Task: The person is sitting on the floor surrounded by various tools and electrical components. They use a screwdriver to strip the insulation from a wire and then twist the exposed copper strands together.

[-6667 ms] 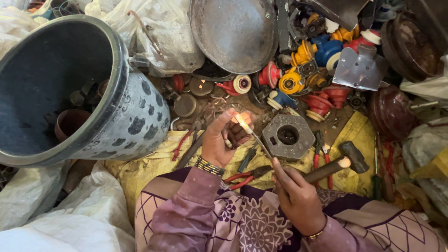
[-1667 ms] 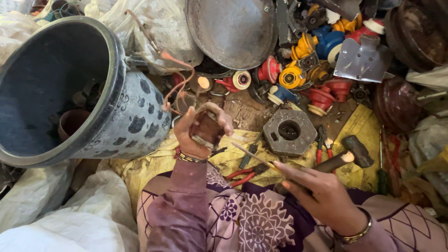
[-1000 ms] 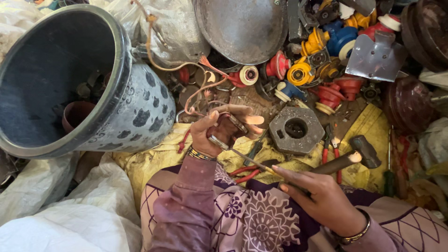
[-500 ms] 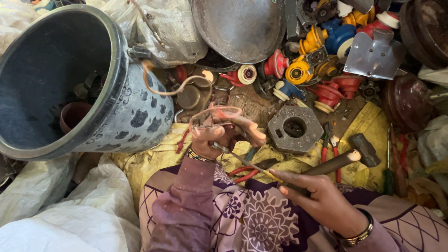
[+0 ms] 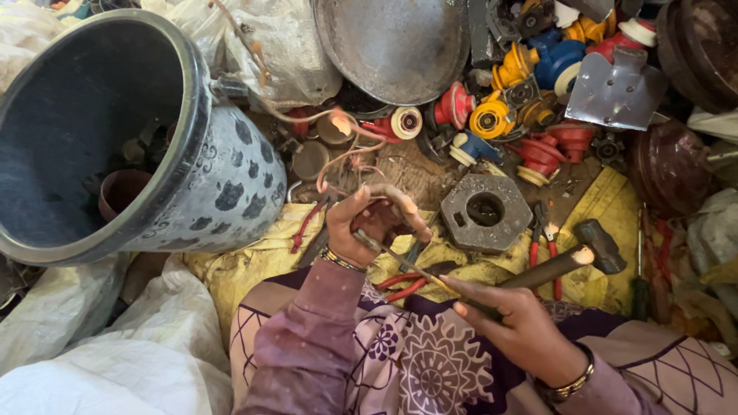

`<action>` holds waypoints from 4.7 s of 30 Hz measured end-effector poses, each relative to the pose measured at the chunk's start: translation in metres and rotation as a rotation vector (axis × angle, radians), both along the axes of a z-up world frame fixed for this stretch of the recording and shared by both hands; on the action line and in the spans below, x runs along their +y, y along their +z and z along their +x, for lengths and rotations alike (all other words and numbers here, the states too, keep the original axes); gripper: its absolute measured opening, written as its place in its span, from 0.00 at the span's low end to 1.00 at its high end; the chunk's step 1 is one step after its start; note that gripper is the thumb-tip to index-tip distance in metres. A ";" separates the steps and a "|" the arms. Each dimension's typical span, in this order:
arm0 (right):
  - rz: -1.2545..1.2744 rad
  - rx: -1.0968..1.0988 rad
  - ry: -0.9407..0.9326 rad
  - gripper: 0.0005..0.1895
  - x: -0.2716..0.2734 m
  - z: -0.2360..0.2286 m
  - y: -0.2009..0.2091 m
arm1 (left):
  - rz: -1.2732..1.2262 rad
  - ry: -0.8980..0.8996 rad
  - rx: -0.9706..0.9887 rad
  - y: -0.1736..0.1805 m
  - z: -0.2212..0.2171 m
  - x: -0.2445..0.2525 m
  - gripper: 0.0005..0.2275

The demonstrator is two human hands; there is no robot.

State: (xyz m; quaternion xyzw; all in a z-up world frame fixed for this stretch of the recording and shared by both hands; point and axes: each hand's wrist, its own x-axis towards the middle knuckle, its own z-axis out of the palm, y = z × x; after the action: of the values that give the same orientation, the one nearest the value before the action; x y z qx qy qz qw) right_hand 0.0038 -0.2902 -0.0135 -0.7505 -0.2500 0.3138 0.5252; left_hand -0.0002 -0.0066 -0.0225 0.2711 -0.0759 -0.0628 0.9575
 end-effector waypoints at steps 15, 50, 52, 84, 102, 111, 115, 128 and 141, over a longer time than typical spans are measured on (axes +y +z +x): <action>-0.136 -0.190 -0.133 0.26 0.013 -0.032 -0.003 | 0.022 -0.079 0.226 -0.010 0.005 0.003 0.26; -0.021 -0.124 -0.023 0.27 0.004 -0.014 0.023 | 0.168 0.007 -0.119 0.011 0.000 0.012 0.40; 0.054 -0.186 -0.010 0.24 0.004 -0.012 0.023 | 0.206 -0.047 -0.141 0.017 -0.001 0.012 0.40; 0.460 0.731 -0.611 0.18 0.004 0.005 -0.014 | 0.499 0.123 -0.249 0.023 0.006 -0.091 0.34; 0.125 -0.237 -0.610 0.16 -0.005 0.015 0.009 | -0.410 -0.316 0.401 -0.012 -0.002 -0.102 0.41; 0.075 -0.451 -0.353 0.28 -0.008 0.007 0.030 | -0.076 0.127 0.051 0.024 0.013 -0.041 0.31; -0.114 -0.347 -0.081 0.33 0.003 0.000 0.029 | -0.090 0.198 -0.033 0.021 0.015 -0.027 0.33; -0.169 -0.378 -0.021 0.34 0.006 -0.006 0.031 | 0.129 0.301 -0.012 0.013 0.010 -0.034 0.38; -0.108 -0.479 -0.012 0.35 0.005 -0.005 0.033 | 0.214 0.341 -0.048 0.009 0.013 -0.034 0.37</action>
State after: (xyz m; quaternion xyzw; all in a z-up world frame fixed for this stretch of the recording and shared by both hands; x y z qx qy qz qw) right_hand -0.0012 -0.2856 0.0190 -0.8320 -0.3458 0.1368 0.4117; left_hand 0.0123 -0.0407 -0.0135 0.3815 -0.0443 0.0992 0.9180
